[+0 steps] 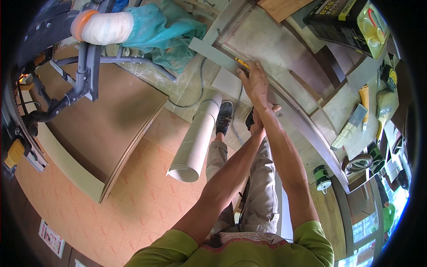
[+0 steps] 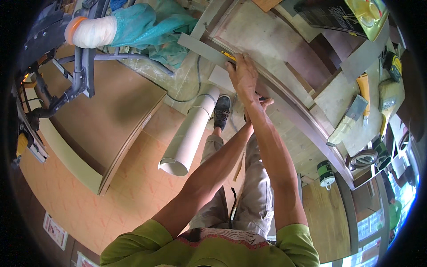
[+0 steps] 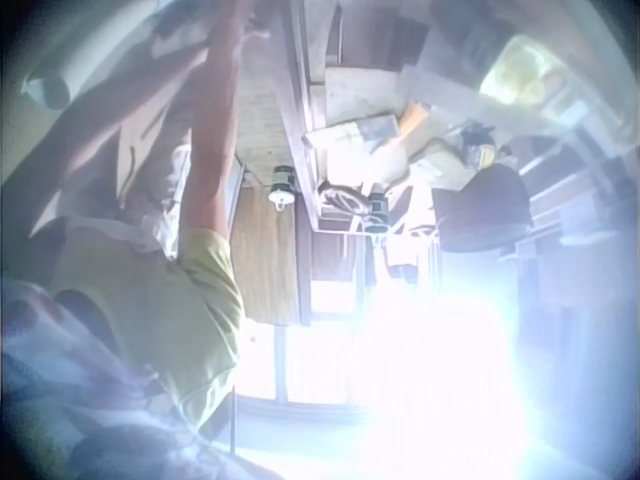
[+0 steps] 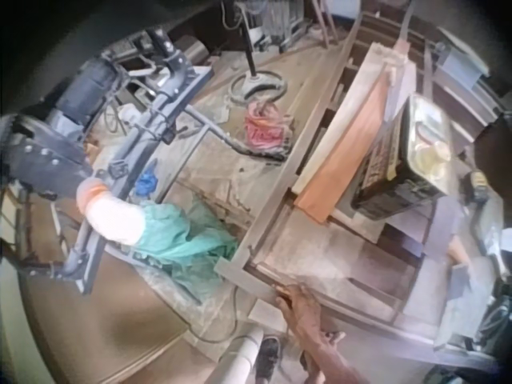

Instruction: The person assembles a wooden cabinet by fitting a curved wooden trim piece into place, marking it with a pencil, measuring it with a tape measure, and using a hammer to secure it. The person also handles a small wooden block and a pencil during the process.

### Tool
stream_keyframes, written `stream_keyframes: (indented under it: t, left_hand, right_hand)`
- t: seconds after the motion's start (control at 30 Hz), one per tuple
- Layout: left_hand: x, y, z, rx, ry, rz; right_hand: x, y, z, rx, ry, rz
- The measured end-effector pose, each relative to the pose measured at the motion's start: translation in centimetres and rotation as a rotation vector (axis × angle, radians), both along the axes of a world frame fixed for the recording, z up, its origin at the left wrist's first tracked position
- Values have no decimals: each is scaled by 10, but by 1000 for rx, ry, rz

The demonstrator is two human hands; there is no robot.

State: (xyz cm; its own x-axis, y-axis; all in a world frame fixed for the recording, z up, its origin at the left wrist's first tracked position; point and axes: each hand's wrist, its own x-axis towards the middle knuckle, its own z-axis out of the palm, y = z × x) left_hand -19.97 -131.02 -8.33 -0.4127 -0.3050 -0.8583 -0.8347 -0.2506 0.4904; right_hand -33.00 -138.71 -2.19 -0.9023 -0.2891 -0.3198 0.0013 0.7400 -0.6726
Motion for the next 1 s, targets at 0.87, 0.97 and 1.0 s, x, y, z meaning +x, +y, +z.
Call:
stream_keyframes:
  t: [0.87,0.97,1.0]
  left_hand:
    - [41,-58,64,-267,270,-138]
    - [39,-76,112,23,271,241]
    - [40,-81,123,102,355,356]
  right_hand:
    - [0,-4,37,-230,-150,57]
    - [14,1,73,-177,-121,42]
    - [13,4,106,-207,-211,31]
